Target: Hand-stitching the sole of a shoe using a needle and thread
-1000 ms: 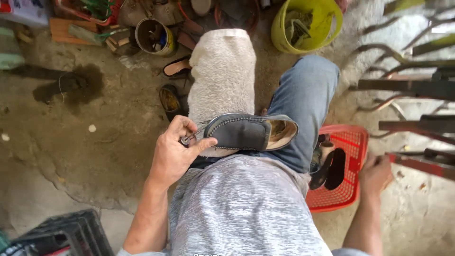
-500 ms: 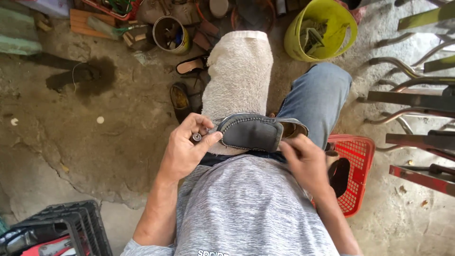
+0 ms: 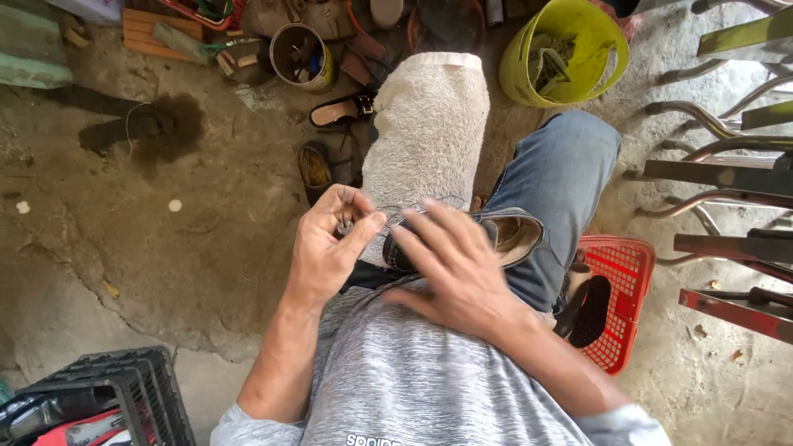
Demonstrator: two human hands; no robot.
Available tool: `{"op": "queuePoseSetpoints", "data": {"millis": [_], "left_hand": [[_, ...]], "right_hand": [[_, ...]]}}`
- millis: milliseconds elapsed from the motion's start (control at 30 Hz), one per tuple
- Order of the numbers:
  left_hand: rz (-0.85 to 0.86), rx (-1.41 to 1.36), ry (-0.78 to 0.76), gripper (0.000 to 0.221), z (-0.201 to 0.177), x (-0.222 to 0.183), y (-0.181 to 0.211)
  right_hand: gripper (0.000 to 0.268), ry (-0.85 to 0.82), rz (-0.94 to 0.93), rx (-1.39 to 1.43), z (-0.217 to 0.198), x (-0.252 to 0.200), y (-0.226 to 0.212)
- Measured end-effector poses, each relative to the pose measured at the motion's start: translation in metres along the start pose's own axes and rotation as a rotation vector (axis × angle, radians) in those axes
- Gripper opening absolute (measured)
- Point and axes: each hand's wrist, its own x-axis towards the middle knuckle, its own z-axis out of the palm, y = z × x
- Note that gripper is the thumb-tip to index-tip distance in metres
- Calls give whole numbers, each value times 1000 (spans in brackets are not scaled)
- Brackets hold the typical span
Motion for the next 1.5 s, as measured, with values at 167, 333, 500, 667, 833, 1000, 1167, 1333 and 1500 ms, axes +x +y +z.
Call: {"op": "queuePoseSetpoints", "data": {"millis": [167,333,500,667,833,1000,1167,1333,1500], "left_hand": [[-33,91,134,22,4,-21,-15],[-26,80,291,30,15,-46,-22],[20,95,150,15,21,-43,18],[298,276,-63,20,40,-23,54],[595,396,-120,31,83,-9,68],[827,668,-252,40,104,-7,73],[812,614,-341,47,120,-5,66],[345,191,-482,53,104,-4,76],[-83,-122,-276,42,23,-20,79]], "right_hand": [[58,-1,-46,40,33,6,18],[54,23,-56,15,34,1,21],[54,130,-27,44,0,6,19],[72,207,59,254,-44,-29,29],[73,366,150,401,-71,-57,32],[63,391,267,636,-83,-79,27],[71,429,327,610,-80,-94,32],[70,383,313,646,-80,-83,35],[67,301,304,579,-82,-56,33]]}}
